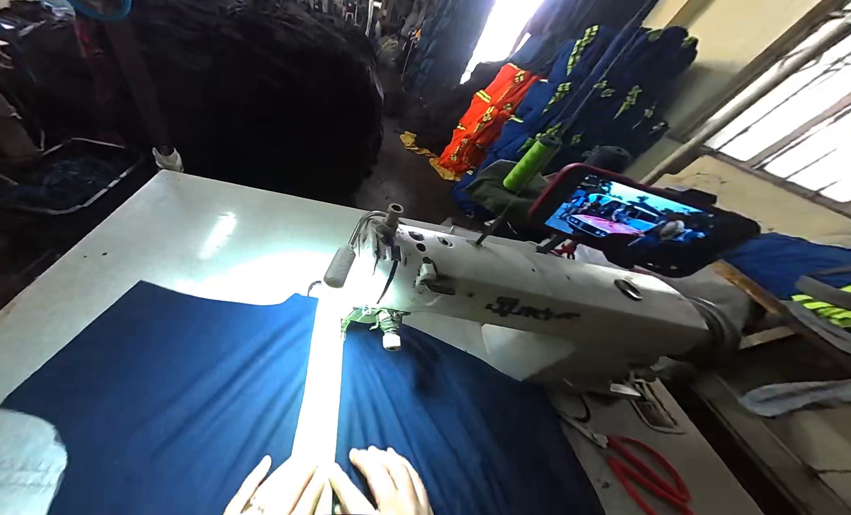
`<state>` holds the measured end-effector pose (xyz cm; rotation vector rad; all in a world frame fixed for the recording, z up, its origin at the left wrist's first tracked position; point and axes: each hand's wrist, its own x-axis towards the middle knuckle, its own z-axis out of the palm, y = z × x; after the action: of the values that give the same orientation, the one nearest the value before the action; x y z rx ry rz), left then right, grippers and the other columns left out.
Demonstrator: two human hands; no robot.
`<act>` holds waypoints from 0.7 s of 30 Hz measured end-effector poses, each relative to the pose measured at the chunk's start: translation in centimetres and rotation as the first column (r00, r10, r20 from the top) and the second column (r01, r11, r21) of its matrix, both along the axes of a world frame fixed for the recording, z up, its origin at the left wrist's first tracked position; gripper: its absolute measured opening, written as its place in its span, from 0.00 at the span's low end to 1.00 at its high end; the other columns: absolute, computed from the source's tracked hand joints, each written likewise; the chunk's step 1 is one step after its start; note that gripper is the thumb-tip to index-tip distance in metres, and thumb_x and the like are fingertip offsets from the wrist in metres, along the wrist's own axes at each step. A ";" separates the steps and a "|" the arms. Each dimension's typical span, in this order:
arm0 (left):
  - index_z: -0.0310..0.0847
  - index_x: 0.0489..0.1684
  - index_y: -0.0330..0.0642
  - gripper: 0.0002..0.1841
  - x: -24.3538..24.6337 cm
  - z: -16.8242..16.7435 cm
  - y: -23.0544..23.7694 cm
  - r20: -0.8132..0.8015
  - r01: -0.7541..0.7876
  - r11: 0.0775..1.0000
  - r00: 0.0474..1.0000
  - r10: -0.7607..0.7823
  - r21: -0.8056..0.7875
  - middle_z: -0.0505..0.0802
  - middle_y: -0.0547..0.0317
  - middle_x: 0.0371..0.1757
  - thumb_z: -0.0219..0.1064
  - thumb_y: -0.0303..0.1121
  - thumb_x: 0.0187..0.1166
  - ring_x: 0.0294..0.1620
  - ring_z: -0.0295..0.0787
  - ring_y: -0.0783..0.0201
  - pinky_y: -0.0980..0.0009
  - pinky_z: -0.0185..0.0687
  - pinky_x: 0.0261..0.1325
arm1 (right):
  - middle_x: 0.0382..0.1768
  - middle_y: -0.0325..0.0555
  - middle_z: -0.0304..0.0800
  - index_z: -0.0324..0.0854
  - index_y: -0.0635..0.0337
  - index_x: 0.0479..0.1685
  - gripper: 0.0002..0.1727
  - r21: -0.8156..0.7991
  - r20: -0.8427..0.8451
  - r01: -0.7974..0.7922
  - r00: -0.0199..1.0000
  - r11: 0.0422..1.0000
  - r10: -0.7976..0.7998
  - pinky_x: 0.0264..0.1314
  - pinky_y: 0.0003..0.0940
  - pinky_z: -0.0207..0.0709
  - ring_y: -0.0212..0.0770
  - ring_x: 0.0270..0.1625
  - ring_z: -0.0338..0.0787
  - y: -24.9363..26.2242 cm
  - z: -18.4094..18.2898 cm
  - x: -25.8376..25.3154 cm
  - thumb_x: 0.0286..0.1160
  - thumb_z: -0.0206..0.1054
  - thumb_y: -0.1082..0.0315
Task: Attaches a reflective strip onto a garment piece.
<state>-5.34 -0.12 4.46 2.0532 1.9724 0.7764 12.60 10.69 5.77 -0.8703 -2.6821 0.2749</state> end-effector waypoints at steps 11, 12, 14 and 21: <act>0.74 0.84 0.54 0.25 -4.9 0.1 10.1 -0.052 0.047 0.992 0.997 -0.053 -0.118 0.76 0.65 0.86 0.49 0.44 0.90 0.90 0.65 0.61 0.44 0.50 0.92 | 0.66 0.37 0.91 0.90 0.27 0.66 0.19 0.112 0.007 0.017 1.000 0.994 -0.018 0.77 0.49 0.76 0.46 0.74 0.84 10.4 -0.5 -4.4 0.82 0.60 0.54; 0.75 0.83 0.55 0.25 -5.2 -0.3 11.1 -0.068 0.037 0.996 0.997 -0.043 -0.086 0.77 0.66 0.86 0.48 0.44 0.89 0.89 0.66 0.62 0.44 0.52 0.91 | 0.67 0.37 0.91 0.90 0.27 0.65 0.19 0.111 0.016 0.019 1.000 0.994 -0.021 0.76 0.49 0.77 0.46 0.73 0.85 11.4 -0.5 -4.7 0.82 0.60 0.53; 0.76 0.82 0.56 0.25 -6.0 -0.7 12.7 -0.096 0.025 0.998 0.995 -0.030 -0.058 0.78 0.67 0.85 0.46 0.45 0.90 0.88 0.67 0.64 0.45 0.54 0.91 | 0.68 0.36 0.90 0.89 0.25 0.66 0.19 0.087 0.049 0.029 0.998 0.996 -0.033 0.78 0.48 0.75 0.45 0.74 0.84 13.1 -0.7 -5.5 0.82 0.59 0.52; 0.70 0.87 0.57 0.27 -7.5 0.1 15.1 -0.104 0.052 0.989 0.992 -0.067 -0.140 0.73 0.67 0.89 0.44 0.47 0.91 0.91 0.62 0.64 0.47 0.48 0.93 | 0.76 0.48 0.84 0.85 0.42 0.74 0.22 -0.054 -0.041 0.099 0.994 0.994 -0.101 0.83 0.51 0.71 0.51 0.81 0.79 7.5 2.2 -4.1 0.83 0.61 0.55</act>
<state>-12.86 14.93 4.55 2.1029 1.9500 0.5121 8.50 18.19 7.94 -0.9990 -2.5919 0.3372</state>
